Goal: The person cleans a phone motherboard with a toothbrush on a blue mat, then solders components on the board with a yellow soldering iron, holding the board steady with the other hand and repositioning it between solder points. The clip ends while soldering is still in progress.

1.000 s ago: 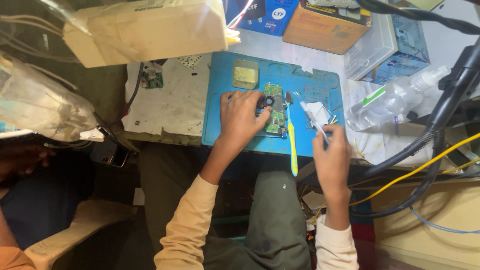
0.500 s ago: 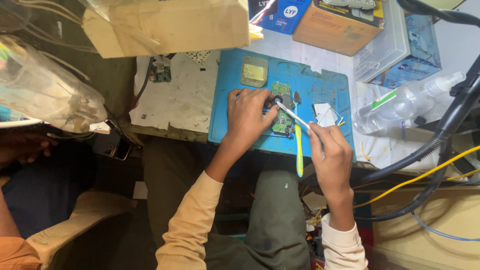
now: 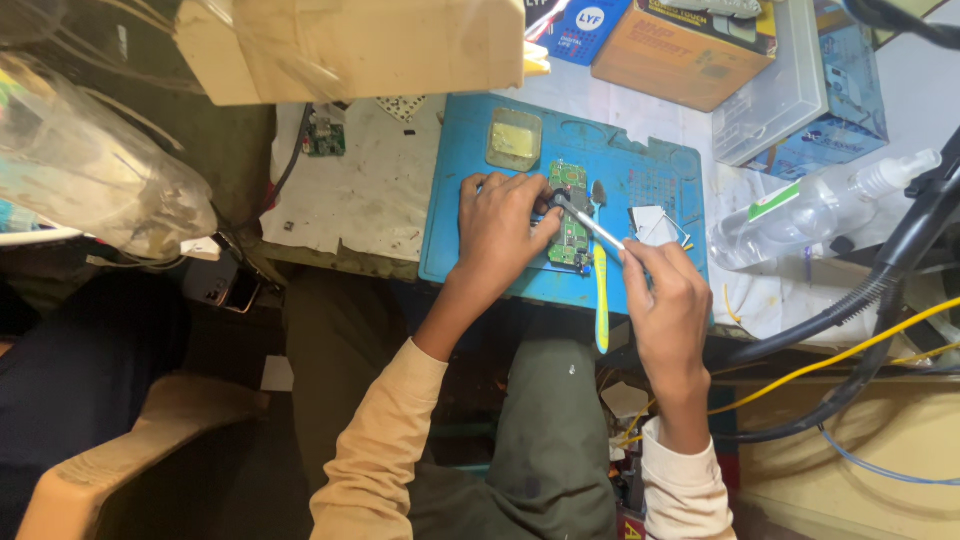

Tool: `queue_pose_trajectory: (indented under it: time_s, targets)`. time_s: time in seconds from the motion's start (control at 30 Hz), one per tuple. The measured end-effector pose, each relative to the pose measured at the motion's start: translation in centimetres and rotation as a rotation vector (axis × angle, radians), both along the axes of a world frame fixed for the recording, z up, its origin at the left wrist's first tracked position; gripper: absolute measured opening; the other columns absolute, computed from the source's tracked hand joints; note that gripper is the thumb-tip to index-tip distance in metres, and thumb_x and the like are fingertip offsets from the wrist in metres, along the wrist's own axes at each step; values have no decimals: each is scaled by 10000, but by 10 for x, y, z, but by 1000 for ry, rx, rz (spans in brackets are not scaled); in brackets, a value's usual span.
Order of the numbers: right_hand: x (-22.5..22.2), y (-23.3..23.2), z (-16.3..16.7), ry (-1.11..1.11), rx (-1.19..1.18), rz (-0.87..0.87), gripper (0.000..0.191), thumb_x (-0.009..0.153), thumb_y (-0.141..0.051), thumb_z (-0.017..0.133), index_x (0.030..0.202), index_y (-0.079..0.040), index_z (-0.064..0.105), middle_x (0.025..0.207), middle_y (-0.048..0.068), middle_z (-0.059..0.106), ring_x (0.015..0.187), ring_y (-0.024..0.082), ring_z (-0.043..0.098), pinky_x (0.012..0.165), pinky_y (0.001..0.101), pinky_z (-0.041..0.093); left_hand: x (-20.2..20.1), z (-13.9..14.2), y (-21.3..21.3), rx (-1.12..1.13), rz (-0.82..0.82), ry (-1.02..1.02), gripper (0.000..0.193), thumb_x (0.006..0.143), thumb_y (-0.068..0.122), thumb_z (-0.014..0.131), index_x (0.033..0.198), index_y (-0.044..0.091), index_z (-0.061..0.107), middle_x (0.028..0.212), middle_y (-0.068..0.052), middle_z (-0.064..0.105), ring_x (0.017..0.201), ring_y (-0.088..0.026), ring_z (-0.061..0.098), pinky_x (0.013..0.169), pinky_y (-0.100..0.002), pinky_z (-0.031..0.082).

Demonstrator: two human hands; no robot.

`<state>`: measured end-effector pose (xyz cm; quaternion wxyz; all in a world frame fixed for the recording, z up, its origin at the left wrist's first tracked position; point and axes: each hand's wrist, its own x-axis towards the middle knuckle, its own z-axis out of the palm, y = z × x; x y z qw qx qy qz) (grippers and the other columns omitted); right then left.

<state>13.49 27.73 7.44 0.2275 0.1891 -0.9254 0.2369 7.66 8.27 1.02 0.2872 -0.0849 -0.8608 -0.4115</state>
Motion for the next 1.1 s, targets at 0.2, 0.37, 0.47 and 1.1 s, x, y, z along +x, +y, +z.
queue_pose_trajectory:
  time_s: [0.2,0.37,0.47,1.1]
  targets:
    - [3,-5,7,6,32,-36,143,971,-76,710,1103,-34,747,939,152,679,786,355,654,680,416,481,-1,0,-2,-10,-14,7,177,844,266,746,875,107,674,839,-25,703,891,-274,626,926,-467,380]
    - [4,-11,15,-54,67,-41,122,962,-99,719,1062,-35,748,900,145,678,736,352,641,652,421,469,0,-1,-1,11,-20,14,178,841,261,747,897,107,679,835,-28,699,882,-277,624,918,-461,383]
    - [6,-10,18,-31,105,-50,123,950,-107,727,1054,-49,757,877,143,674,732,347,645,640,424,469,0,0,-1,1,-15,11,173,839,258,749,888,109,675,834,-22,700,879,-270,625,927,-463,382]
    - [40,-5,-48,35,102,-183,423,793,-188,850,1148,-12,701,1061,163,619,982,391,587,878,481,452,1,1,-4,34,-40,61,176,863,170,767,1026,123,719,951,-10,709,961,-254,633,944,-428,394]
